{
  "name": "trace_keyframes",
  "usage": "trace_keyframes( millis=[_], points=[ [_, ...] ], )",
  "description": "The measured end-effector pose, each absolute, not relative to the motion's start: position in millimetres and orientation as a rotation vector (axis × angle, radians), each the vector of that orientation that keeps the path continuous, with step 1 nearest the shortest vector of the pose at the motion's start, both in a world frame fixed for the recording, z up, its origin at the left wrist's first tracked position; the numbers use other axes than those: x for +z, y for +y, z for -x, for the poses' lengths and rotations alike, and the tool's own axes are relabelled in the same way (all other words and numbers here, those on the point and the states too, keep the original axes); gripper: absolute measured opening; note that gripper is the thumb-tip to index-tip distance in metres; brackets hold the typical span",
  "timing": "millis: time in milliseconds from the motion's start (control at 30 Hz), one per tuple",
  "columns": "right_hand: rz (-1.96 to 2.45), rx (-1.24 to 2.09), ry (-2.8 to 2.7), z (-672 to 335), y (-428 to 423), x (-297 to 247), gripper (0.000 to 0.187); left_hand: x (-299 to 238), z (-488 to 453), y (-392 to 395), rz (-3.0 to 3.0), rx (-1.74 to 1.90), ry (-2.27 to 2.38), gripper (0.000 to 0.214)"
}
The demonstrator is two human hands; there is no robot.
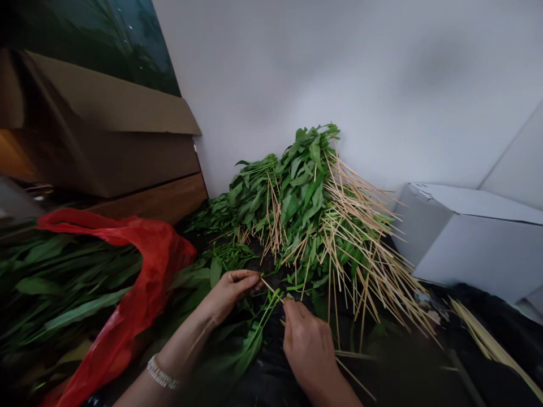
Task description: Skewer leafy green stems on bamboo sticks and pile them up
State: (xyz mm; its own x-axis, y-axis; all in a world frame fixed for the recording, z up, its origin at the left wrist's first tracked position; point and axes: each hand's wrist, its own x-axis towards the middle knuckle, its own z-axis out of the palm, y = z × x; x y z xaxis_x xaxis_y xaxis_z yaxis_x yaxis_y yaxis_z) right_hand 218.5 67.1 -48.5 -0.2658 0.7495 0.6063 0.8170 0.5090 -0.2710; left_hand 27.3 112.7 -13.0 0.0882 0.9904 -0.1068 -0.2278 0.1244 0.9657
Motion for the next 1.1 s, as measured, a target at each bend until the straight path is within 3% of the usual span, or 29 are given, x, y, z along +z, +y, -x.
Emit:
trace_keyframes(
  millis=[333, 533, 700, 867, 967, 1100],
  points=[
    [1.243, -0.105, -2.077, -215.8, 65.0, -51.2, 0.03, -18.7, -35.3, 106.9, -1.197, 0.968, 0.954, 0.029],
    [1.178, -0.113, -2.046, -217.7, 63.8, -40.7, 0.026, -19.9, -32.9, 114.2, -1.191, 1.178, 1.084, 0.041],
    [1.115, -0.126, -2.052, -214.0, 59.0, -35.0, 0.025, -27.0, -31.5, 117.3, -1.623, 1.176, 1.3, 0.023],
    [1.117, -0.145, -2.064, -212.7, 58.6, -37.9, 0.025, -32.5, -38.2, 106.4, -2.115, 0.856, 1.594, 0.012],
    [1.131, -0.135, -2.074, -213.1, 59.4, -39.5, 0.025, -34.1, -38.5, 104.0, -2.174, 0.756, 1.652, 0.011],
    [1.123, -0.136, -2.054, -213.8, 60.1, -38.2, 0.024, -31.7, -32.8, 110.2, -2.032, 0.91, 1.548, 0.007]
  ],
)
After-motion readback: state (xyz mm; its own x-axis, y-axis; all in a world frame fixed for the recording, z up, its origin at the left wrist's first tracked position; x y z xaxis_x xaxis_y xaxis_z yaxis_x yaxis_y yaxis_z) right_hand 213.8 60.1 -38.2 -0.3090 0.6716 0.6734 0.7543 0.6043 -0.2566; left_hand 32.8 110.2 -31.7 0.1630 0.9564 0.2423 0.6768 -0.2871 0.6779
